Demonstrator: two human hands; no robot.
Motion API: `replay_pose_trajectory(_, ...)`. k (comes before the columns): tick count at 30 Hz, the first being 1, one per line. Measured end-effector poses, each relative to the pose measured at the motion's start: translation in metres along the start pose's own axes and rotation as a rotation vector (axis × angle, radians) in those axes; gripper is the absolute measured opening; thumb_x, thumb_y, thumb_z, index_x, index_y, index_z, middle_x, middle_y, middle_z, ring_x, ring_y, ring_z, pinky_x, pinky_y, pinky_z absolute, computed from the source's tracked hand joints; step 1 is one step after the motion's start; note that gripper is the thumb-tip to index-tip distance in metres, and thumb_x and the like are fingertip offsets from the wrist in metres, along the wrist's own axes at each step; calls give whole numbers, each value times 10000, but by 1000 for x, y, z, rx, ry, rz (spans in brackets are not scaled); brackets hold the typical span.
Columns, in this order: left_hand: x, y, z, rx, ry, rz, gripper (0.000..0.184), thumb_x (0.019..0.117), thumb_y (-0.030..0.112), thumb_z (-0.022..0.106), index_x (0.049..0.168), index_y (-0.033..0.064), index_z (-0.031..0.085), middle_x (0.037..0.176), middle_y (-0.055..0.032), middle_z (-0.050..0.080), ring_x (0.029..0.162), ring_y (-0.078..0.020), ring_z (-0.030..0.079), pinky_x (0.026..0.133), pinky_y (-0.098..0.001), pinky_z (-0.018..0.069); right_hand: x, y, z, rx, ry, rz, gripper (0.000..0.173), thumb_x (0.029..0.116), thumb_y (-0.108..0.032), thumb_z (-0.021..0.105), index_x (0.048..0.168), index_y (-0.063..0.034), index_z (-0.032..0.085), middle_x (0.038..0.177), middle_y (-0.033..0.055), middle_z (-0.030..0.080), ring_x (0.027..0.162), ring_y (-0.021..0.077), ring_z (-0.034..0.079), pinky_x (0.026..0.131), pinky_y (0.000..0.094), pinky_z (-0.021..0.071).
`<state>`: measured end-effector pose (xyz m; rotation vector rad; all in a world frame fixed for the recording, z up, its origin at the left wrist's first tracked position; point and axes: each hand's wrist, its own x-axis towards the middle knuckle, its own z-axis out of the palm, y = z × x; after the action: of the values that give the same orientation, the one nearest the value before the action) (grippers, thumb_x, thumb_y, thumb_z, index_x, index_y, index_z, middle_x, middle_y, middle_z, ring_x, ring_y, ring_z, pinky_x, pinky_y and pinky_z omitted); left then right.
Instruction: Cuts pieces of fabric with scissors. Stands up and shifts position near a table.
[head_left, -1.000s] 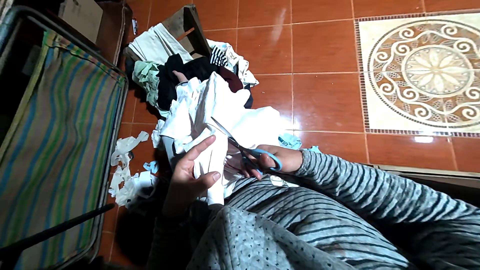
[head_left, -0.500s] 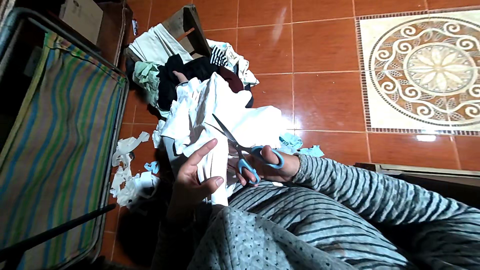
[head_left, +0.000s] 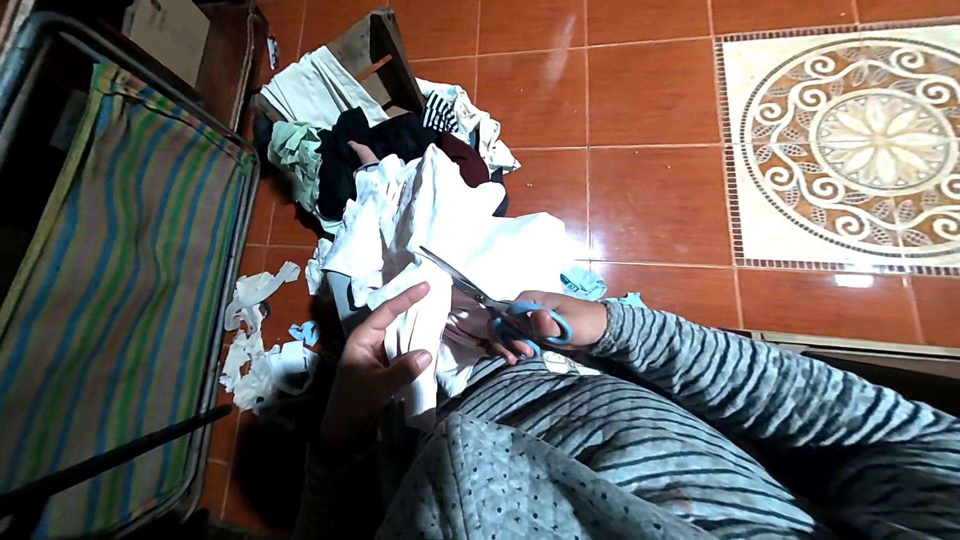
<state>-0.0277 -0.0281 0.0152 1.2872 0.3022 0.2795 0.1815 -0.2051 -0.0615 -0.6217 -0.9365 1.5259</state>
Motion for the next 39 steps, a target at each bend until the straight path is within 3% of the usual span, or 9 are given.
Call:
replay_pose_trajectory(13,-12,29,-4,101,184,110,500,875,62,717,1360,50,594,1233,-15,714,1052,-105,701,904,-273,594,14,-20,-27,-165,-148,2,362,976,-531,611,883,-183,652,798,-136,648,734,-43,606,641,160,493)
replay_pose_trajectory(16,-9,3,-5,-753,270,182,567,949,458,632,1333,42,612,1131,-92,727,915,-149,733,782,-238,601,24,-20,-7,-209,30,-66,331,984,-526,613,861,-223,657,774,-176,635,704,-79,575,617,133,469)
replay_pose_trajectory(17,-5,-6,2,-895,322,166,708,881,654,587,1244,47,631,1072,-75,731,875,-144,731,749,-240,597,29,-20,1,-215,94,-77,327,982,-526,619,845,-231,660,766,-187,632,698,-87,569,619,129,466)
replay_pose_trajectory(19,-2,-33,17,-760,346,94,981,765,878,491,1382,117,546,1244,-3,694,998,-112,695,826,-266,563,37,-19,15,-249,191,-61,304,975,-487,642,825,-222,658,734,-192,611,659,-93,544,597,129,450)
replay_pose_trajectory(23,6,-50,30,-644,311,63,1027,822,621,723,1567,65,286,1489,-51,531,1307,-172,572,1022,-370,518,42,-7,27,-389,255,59,347,943,-456,677,774,-160,610,676,-141,548,606,-58,499,562,161,410)
replay_pose_trajectory(26,18,-30,32,-573,458,-91,575,1065,457,376,1469,48,368,1292,-54,615,1141,-140,623,934,-327,535,40,3,30,-454,278,100,363,928,-446,695,750,-146,592,674,-121,524,601,-49,475,558,164,387)
replay_pose_trajectory(28,30,-11,33,-645,580,-337,534,1109,460,203,1274,52,506,1098,-80,662,994,-155,665,857,-321,561,39,5,31,-470,309,98,365,918,-455,704,750,-150,595,676,-129,527,604,-55,475,562,160,388)
replay_pose_trajectory(31,36,-2,35,-729,551,-471,626,1087,547,185,1233,48,533,1043,-105,668,935,-175,677,836,-320,568,40,4,33,-488,374,65,379,905,-482,715,774,-140,622,690,-131,544,617,-60,493,573,159,411)
replay_pose_trajectory(39,54,2,41,-886,557,-209,428,1115,369,254,1148,58,545,1008,-99,673,914,-164,691,828,-288,576,46,1,38,-466,396,-12,399,903,-514,712,788,-140,636,745,-125,582,655,-67,516,597,149,433)
